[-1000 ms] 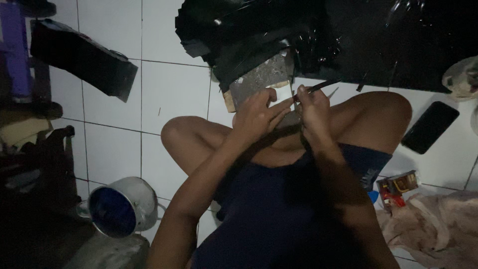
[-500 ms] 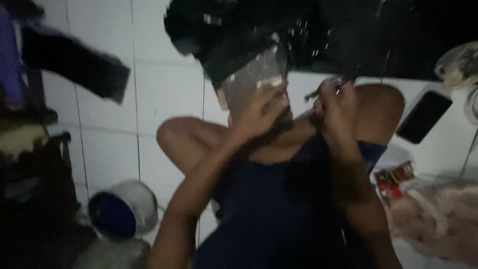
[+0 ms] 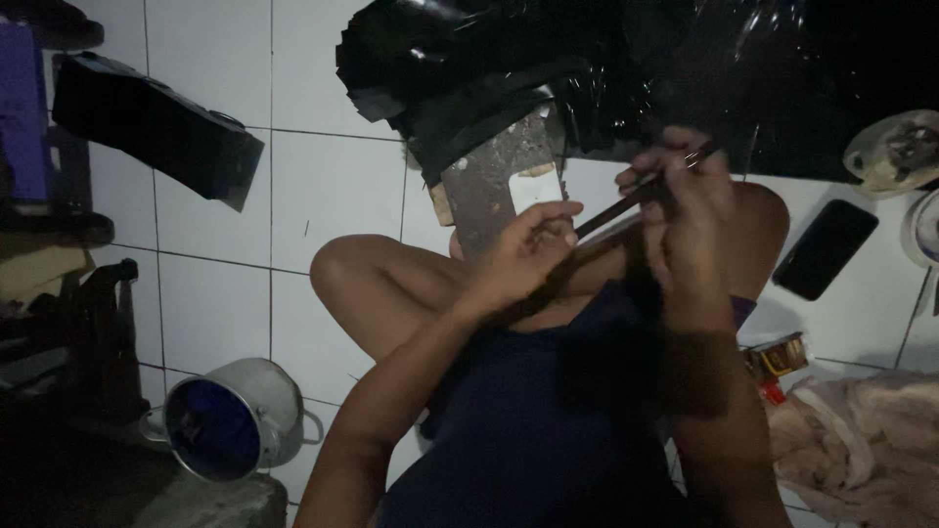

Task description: The person sits on the floor and repeatedly cuts a black sheet of material into thin strips using a knife against a small wooden block. The cut strips are placed in a pile on the floor.

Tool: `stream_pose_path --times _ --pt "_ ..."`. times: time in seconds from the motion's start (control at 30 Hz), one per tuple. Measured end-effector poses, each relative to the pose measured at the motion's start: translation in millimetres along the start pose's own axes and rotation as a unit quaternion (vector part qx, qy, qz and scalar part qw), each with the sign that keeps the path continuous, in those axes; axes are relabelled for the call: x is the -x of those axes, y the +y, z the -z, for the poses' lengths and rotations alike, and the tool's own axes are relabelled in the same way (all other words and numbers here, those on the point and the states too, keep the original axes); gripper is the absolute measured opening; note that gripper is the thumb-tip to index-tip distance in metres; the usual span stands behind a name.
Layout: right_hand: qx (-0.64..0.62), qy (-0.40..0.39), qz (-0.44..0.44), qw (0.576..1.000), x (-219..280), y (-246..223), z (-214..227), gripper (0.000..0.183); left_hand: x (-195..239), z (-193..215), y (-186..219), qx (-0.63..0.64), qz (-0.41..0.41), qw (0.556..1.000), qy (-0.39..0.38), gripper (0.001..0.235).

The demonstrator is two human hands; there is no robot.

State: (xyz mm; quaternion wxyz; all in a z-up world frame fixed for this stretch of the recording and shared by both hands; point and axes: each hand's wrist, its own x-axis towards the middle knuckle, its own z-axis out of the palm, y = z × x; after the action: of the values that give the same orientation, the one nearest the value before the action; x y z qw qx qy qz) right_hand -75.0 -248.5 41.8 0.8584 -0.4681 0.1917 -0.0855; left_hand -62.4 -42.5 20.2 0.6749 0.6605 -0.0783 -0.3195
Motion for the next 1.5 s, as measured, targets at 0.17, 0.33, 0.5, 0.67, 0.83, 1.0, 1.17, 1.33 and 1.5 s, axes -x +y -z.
stream_pose_path --times 0.17,0.33,0.5,0.67,0.83,1.0,1.17,1.33,1.5 --pt "0.145 -0.032 0.05 0.988 -57.5 3.4 11.7 0.035 5.9 8.6 8.1 -0.177 -0.114 0.975 0.068 0.037" --pt "0.449 -0.092 0.136 0.878 -142.3 14.7 7.8 0.043 -2.8 45.7 30.7 -0.279 -0.134 0.937 0.164 0.028" --pt "0.581 -0.042 0.281 0.763 -153.8 20.9 -26.6 0.055 -36.5 85.4 50.0 -0.393 -0.273 0.848 0.228 0.03" --pt "0.608 -0.177 0.338 0.696 -141.4 23.0 -87.2 0.044 -82.2 105.4 56.7 -0.481 -0.329 0.759 0.292 0.035" --pt "0.623 -0.19 0.408 0.639 -136.9 25.8 -124.0 0.05 -100.4 110.7 55.2 -0.513 -0.299 0.751 0.288 0.04" --pt "0.658 -0.17 0.417 0.603 -126.6 23.1 -125.1 0.041 -100.5 113.6 54.3 -0.528 -0.306 0.736 0.294 0.04" --pt "0.644 -0.202 0.419 0.608 -99.4 11.2 -106.6 0.042 -75.9 128.2 56.0 -0.52 -0.329 0.747 0.251 0.028" --pt "0.631 -0.243 0.366 0.64 -56.1 10.2 -59.0 0.027 -10.8 139.4 43.9 -0.558 -0.311 0.748 0.182 0.036" --pt "0.666 -0.262 0.319 0.622 -15.9 28.6 -30.9 0.035 36.4 128.2 31.7 -0.594 -0.245 0.756 0.126 0.048"
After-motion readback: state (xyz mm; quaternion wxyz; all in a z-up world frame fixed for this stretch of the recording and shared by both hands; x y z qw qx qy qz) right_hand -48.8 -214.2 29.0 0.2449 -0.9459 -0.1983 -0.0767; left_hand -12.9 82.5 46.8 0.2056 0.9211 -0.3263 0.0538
